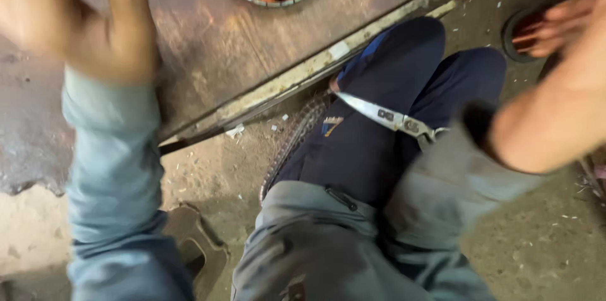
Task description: The person sits on the floor and assembles copper-wound motor stators on a low metal table. They use shears to cut white plastic ties and insert them into slots on the stator to secure the windings, repeating the process across multiple units.
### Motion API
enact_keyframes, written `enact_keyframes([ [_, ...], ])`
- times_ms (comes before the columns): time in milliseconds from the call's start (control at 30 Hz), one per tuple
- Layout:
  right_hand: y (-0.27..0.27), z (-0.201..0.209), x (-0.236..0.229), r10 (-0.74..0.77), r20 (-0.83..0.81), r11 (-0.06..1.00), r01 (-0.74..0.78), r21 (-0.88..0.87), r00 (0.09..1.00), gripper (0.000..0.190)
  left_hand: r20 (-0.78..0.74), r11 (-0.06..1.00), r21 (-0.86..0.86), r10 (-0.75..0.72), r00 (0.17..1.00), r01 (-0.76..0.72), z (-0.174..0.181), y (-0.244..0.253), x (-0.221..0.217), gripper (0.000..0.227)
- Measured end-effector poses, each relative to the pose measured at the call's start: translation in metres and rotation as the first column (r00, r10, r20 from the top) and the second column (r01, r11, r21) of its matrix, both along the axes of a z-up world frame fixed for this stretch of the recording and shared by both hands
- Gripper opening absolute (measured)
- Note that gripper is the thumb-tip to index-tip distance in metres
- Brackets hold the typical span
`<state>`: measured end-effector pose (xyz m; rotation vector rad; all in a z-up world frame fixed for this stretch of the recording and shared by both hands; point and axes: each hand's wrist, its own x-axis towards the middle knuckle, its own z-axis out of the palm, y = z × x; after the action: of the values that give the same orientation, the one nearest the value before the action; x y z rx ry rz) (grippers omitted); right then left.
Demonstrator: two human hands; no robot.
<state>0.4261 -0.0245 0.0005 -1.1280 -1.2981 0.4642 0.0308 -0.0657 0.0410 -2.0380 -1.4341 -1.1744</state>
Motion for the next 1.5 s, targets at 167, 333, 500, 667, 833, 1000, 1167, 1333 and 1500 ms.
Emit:
enact_keyframes([
  [167,-0.067,-0.001,0.060,0.231,0.691,0.967,-0.081,-0.243,0.685,0.009,-0.015,0.821,-0.254,-0.532,0.846,0.512,-0.040,-0.100,0.070,0.027],
  [333,-0.129,-0.060,0.045,0.450,0.733,0.884,-0.139,-0.446,0.511,0.038,0.222,0.877,-0.479,0.157,0.962,-0.033,-0.213,-0.092,0.075,0.028],
  [500,-0.155,-0.084,0.081,0.490,0.729,0.853,-0.092,-0.513,0.478,0.047,-0.002,0.625,-0.631,0.590,0.807,-0.459,-0.375,-0.066,-0.019,0.024],
  [667,-0.100,-0.095,0.105,0.715,0.572,0.635,-0.031,-0.772,0.402,0.038,-0.029,0.492,-0.716,0.689,0.725,-0.496,-0.438,-0.042,-0.044,0.022],
  [833,-0.081,-0.077,0.083,0.682,-0.159,0.151,-0.350,-0.925,0.714,0.029,0.105,0.679,-0.506,0.660,0.744,-0.532,-0.429,-0.038,-0.040,0.025],
  [1000,-0.082,-0.056,0.017,0.718,-0.381,-0.160,-0.394,-0.905,0.583,0.030,0.287,0.704,-0.579,0.649,0.705,-0.412,-0.392,-0.049,-0.017,0.025],
  [1167,-0.083,-0.061,-0.068,0.618,-0.660,-0.435,-0.513,-0.740,0.427,0.049,0.834,0.857,-0.514,0.507,0.217,-0.025,-0.387,-0.056,0.004,0.020],
  [1333,-0.095,-0.084,-0.136,0.651,-0.680,-0.542,-0.419,-0.728,0.338,0.049,0.974,0.981,-0.174,0.185,0.133,-0.087,-0.419,-0.048,-0.009,0.023],
  [1500,-0.092,-0.090,-0.164,0.582,-0.749,-0.636,-0.396,-0.662,0.317,0.059,0.979,0.974,-0.204,0.204,-0.007,-0.101,-0.436,-0.049,-0.037,0.027],
])
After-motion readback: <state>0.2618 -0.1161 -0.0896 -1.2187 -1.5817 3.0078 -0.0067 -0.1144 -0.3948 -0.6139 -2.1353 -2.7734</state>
